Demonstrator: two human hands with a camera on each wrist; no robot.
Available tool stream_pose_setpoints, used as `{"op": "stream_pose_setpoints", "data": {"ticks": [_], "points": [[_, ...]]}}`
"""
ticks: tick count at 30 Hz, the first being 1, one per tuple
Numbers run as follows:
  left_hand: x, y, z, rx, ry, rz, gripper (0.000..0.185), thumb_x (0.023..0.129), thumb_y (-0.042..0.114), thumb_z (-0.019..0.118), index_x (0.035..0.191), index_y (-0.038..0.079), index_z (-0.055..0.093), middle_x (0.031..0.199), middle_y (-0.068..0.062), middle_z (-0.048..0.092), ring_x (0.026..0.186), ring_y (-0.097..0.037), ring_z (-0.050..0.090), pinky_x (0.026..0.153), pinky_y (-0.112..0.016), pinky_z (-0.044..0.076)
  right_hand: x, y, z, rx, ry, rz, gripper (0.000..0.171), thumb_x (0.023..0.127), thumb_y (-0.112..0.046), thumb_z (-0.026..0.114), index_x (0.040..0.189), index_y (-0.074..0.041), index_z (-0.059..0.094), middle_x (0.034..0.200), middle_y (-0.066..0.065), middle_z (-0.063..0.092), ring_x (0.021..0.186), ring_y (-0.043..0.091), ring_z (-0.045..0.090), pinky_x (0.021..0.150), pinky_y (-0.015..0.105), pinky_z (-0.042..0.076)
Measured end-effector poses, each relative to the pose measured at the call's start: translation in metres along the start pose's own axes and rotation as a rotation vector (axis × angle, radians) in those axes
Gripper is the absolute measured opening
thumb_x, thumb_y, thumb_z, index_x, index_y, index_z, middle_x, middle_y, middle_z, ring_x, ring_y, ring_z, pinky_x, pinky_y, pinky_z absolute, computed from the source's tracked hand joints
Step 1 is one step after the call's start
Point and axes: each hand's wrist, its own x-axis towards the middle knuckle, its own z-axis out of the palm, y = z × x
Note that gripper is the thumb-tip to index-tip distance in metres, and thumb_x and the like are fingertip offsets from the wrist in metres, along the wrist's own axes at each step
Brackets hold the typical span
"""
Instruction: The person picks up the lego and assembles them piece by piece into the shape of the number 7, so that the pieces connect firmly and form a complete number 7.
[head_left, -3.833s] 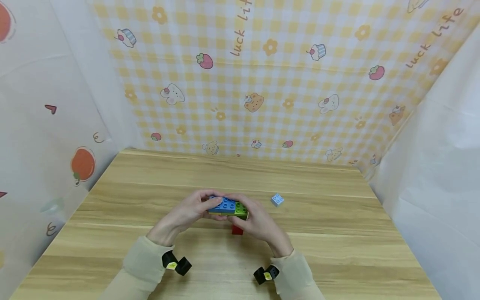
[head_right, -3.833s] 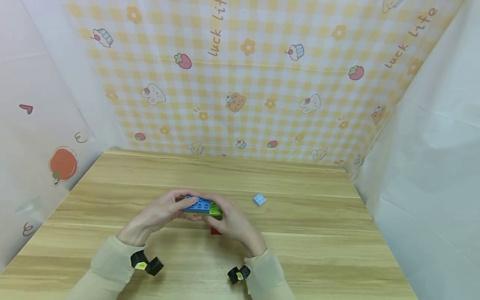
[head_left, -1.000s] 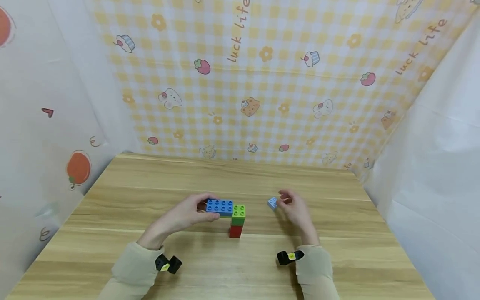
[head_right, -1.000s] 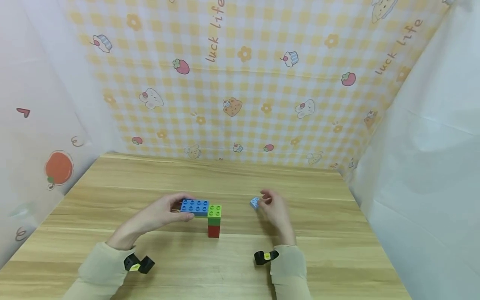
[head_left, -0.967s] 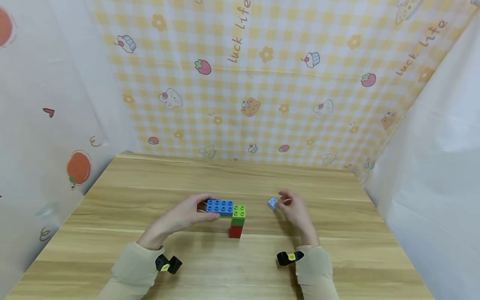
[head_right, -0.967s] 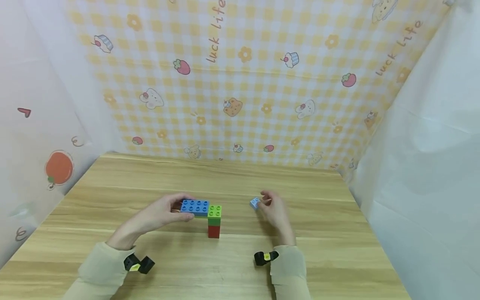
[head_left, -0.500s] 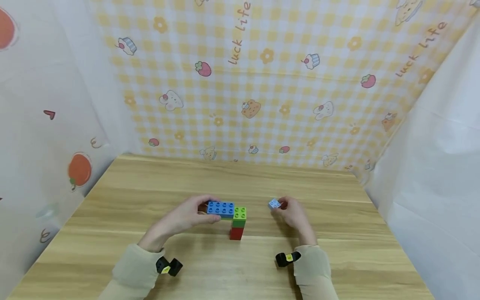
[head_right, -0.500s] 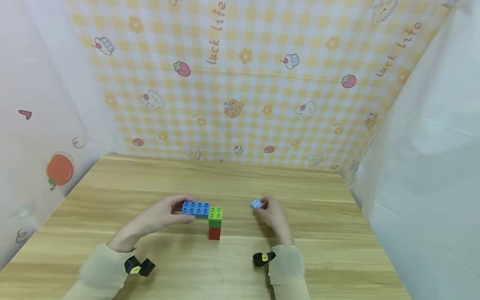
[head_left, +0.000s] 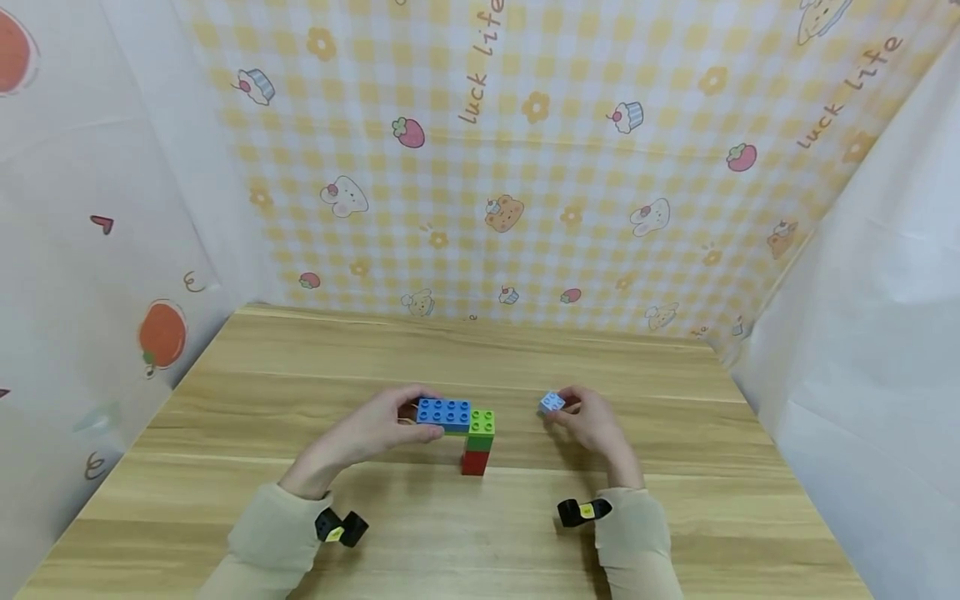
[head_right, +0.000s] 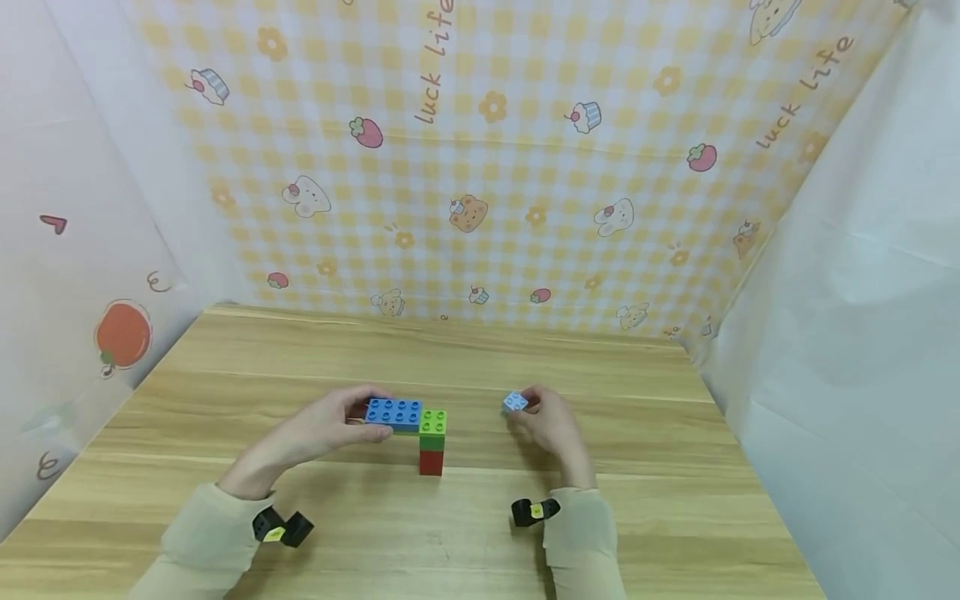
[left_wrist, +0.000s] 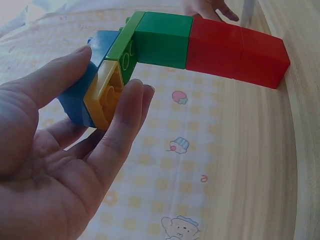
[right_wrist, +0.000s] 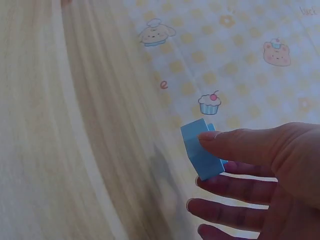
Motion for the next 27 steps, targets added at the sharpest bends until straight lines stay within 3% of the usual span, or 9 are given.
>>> {"op": "stream_pose_setpoints", "data": {"ticks": [10, 19, 27], "points": [[0.0, 0.002, 0.0, -0.004, -0.001, -0.001, 0.045, 0.09, 0.025, 0.073, 0.127, 0.004, 0.058, 0.104, -0.006, 0.063, 0.092, -0.023, 0.059, 0.074, -0.031, 0.051, -0.007, -0.015, -0.011, 0.006, 0.015, -0.114, 0.032, 0.087, -0.013, 0.074, 0.116, -0.005, 0.064, 0.099, 0.006, 0.065, 0.084, 0.021, 0.059, 0.066, 0.033, 0.048], [-0.001, 0.002, 0.001, 0.0, 0.003, -0.003, 0.046, 0.09, 0.025, 0.073, 0.127, 0.003, 0.058, 0.104, -0.006, 0.062, 0.092, -0.022, 0.059, 0.074, -0.031, 0.051, -0.016, -0.031, -0.022, -0.018, 0.024, -0.234, 0.036, 0.089, -0.016, 0.073, 0.122, -0.005, 0.062, 0.11, 0.008, 0.064, 0.092, 0.021, 0.062, 0.072, 0.036, 0.051], [-0.002, 0.001, 0.001, -0.005, 0.002, -0.001, 0.046, 0.09, 0.025, 0.073, 0.127, 0.004, 0.058, 0.104, -0.006, 0.062, 0.093, -0.024, 0.059, 0.075, -0.031, 0.051, -0.026, -0.048, -0.027, -0.019, 0.042, -0.294, 0.037, 0.09, -0.016, 0.073, 0.124, -0.006, 0.062, 0.106, 0.005, 0.064, 0.092, 0.02, 0.062, 0.076, 0.038, 0.052]]}}
